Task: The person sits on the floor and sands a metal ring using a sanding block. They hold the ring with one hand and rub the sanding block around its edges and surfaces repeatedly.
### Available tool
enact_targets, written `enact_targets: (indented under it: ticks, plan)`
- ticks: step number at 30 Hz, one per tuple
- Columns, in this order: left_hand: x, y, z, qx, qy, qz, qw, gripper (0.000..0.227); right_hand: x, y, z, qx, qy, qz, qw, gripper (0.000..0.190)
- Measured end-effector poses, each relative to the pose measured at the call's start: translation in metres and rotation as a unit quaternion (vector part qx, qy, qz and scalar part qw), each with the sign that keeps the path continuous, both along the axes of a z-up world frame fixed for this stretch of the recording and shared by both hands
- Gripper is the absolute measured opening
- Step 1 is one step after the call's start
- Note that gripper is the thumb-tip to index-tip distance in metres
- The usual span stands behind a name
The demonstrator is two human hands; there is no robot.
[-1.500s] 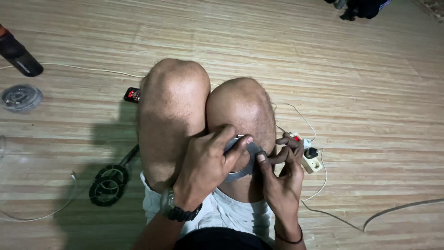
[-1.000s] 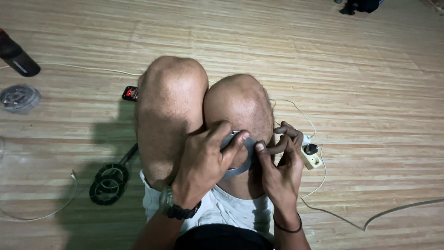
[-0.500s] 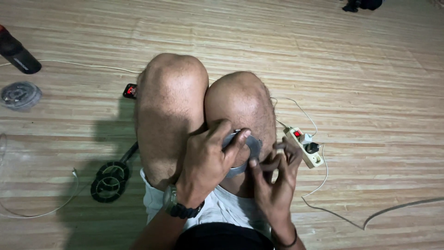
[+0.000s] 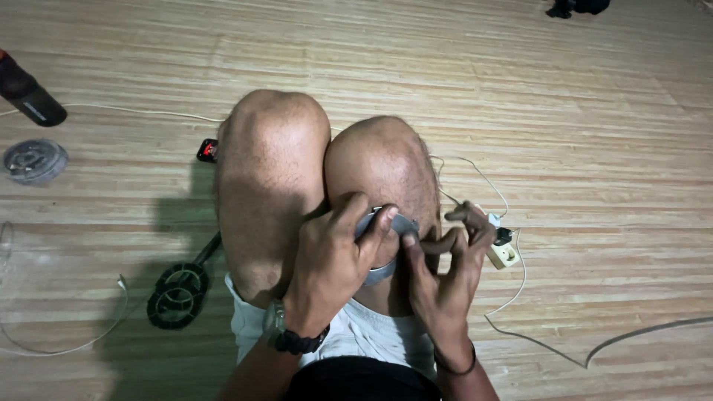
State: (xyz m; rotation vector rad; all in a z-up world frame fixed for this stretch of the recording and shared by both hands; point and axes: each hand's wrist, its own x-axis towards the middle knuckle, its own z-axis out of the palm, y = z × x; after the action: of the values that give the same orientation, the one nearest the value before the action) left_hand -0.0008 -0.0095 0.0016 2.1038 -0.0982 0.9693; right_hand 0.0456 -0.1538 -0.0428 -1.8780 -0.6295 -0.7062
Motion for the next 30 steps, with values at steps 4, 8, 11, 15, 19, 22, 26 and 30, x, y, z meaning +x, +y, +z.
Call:
enact_targets:
  ticks: [4,8,11,15,19,22,26,30]
  plan:
    - [-0.003,0.005,0.001,-0.016,0.004,0.005,1.000,0.018,0.010,-0.003,0.003,0.077,0.057,0.072,0.993,0.029]
    - [-0.009,0.009,0.007,-0.051,0.006,-0.024,0.998,0.024,0.007,-0.022,0.001,0.214,0.158,0.180,0.947,0.020]
    - [-0.011,0.008,0.013,-0.067,0.023,-0.019,0.997,0.031,0.004,-0.030,0.007,0.224,0.193,0.203,0.933,0.018]
    - [-0.009,0.005,0.019,-0.067,0.035,-0.014,0.997,0.030,-0.004,-0.036,0.017,0.216,0.240,0.214,0.922,0.011]
    - [-0.009,0.004,0.027,-0.064,0.044,-0.022,0.997,0.031,-0.006,-0.040,0.014,0.160,0.272,0.211,0.925,0.028]
    - [-0.009,0.006,0.030,-0.037,0.036,-0.034,0.998,0.035,-0.008,-0.041,0.009,0.129,0.288,0.209,0.926,0.013]
    - [-0.009,0.007,0.028,-0.075,0.014,-0.021,0.997,0.034,-0.010,-0.036,0.012,0.129,0.258,0.204,0.936,0.009]
    - [-0.009,0.007,0.019,-0.159,-0.048,-0.041,0.985,0.019,-0.010,-0.029,0.005,0.168,0.261,0.169,0.936,0.011]
